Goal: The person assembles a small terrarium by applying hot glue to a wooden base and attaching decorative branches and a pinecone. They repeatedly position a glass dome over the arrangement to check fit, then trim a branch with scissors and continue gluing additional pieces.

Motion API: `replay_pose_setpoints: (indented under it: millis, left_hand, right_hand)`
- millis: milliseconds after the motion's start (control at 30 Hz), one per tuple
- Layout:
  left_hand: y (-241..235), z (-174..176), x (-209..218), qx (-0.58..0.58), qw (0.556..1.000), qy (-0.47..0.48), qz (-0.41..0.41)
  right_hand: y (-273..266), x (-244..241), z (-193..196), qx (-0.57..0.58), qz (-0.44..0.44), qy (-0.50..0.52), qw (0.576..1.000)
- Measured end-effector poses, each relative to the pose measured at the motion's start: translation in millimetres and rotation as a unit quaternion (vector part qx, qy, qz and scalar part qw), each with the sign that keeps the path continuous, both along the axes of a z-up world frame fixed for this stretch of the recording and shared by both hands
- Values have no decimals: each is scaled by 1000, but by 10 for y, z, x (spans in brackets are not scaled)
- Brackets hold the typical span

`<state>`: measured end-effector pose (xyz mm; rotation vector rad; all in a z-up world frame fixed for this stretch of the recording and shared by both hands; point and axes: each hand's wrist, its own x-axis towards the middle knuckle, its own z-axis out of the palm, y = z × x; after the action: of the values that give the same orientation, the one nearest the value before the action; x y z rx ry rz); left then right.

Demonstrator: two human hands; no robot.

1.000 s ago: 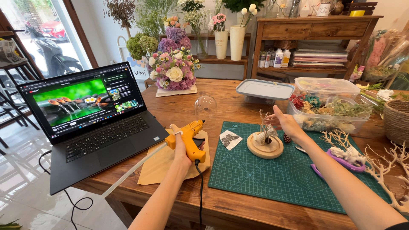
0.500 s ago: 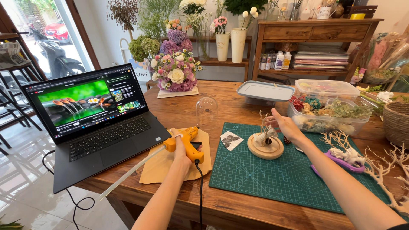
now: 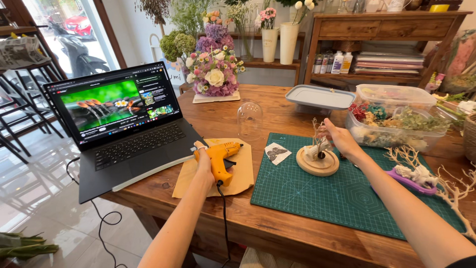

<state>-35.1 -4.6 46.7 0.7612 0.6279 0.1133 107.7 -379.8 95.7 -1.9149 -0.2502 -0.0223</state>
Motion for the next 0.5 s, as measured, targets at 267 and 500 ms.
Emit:
replay_pose_setpoints:
  millis: [267, 500]
  left_hand:
    - [-232, 568, -321, 82, 994, 62, 22]
    - [340, -123, 316, 108, 983, 109, 97]
  right_hand:
    - [-75, 69, -157, -30, -21, -31, 999]
    - [-198, -64, -233, 9, -20, -17, 1000]
